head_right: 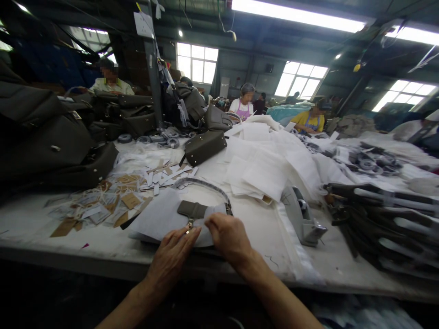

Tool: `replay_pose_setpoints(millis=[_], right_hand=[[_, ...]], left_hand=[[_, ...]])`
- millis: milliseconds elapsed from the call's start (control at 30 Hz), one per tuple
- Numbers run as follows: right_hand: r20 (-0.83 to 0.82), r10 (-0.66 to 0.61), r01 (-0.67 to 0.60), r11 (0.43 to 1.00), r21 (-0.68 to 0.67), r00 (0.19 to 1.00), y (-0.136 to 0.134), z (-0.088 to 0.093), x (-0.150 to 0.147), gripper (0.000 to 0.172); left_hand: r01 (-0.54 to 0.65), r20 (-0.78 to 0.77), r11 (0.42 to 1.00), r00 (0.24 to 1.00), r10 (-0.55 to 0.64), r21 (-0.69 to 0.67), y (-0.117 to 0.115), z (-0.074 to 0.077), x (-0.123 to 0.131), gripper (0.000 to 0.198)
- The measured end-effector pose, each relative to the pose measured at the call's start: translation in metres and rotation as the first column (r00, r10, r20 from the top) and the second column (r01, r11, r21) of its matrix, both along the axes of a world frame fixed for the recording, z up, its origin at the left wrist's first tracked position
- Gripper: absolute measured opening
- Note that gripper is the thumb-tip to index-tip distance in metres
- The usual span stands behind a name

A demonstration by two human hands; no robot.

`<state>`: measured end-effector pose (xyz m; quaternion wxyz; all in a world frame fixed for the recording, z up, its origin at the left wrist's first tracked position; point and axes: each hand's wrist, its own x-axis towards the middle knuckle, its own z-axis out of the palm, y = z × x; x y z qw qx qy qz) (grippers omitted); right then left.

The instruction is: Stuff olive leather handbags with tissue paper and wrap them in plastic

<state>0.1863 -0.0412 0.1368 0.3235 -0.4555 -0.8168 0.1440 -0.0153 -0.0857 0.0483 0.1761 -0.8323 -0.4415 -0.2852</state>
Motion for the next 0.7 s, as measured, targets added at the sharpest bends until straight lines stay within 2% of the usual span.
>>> replay_pose_setpoints(millis=[67,133,233,300,400,467,533,600,700], right_hand=[[-0.256,-0.124,0.076,0.979,-0.189,0.959,0.033,0.019,0.015,0.022],[-0.46,-0.192,0.014,0.932,-0.362,0.867,0.069,0.037,0.03,0.028],[-0.532,-0.198,-0.066,0.898,-0.435,0.823,0.108,0.057,0.043,0.037],[-0.527,-0.173,-0.096,0.891,-0.444,0.832,0.113,0.063,0.044,0.039],[-0.449,-0.052,-0.165,0.887,-0.431,0.892,0.089,0.061,0.04,0.035],[-0.291,0.085,-0.195,0.908,-0.372,0.953,0.057,0.048,0.036,0.027],[-0.104,0.206,-0.226,0.94,-0.255,0.973,0.022,0.027,0.033,0.018],[0.01,0.282,-0.28,0.957,-0.079,0.959,-0.009,0.0,0.028,0.015],[0.039,0.248,-0.25,0.945,0.212,0.968,-0.036,-0.038,0.02,0.023]], left_hand=[[-0.009,-0.012,1.0,1.0,0.008,-0.018,0.0,-0.001,0.0,0.044],[-0.021,-0.02,1.0,1.0,0.02,-0.009,0.0,-0.002,0.0,0.042],[-0.033,-0.026,0.999,0.999,0.033,0.005,0.0,-0.005,0.0,0.04],[-0.036,-0.024,0.999,0.999,0.036,-0.006,0.0,-0.006,0.0,0.04],[-0.029,-0.002,0.999,1.0,0.029,-0.027,-0.001,-0.006,0.0,0.039],[-0.026,0.015,0.999,1.0,0.026,-0.034,-0.001,-0.005,0.001,0.039],[-0.019,0.039,0.999,0.999,0.021,-0.034,-0.001,-0.005,0.001,0.039],[-0.01,0.072,0.999,0.997,0.013,-0.045,-0.002,-0.007,0.002,0.038],[-0.01,0.076,0.998,0.997,0.015,-0.062,-0.005,-0.007,0.003,0.039]])
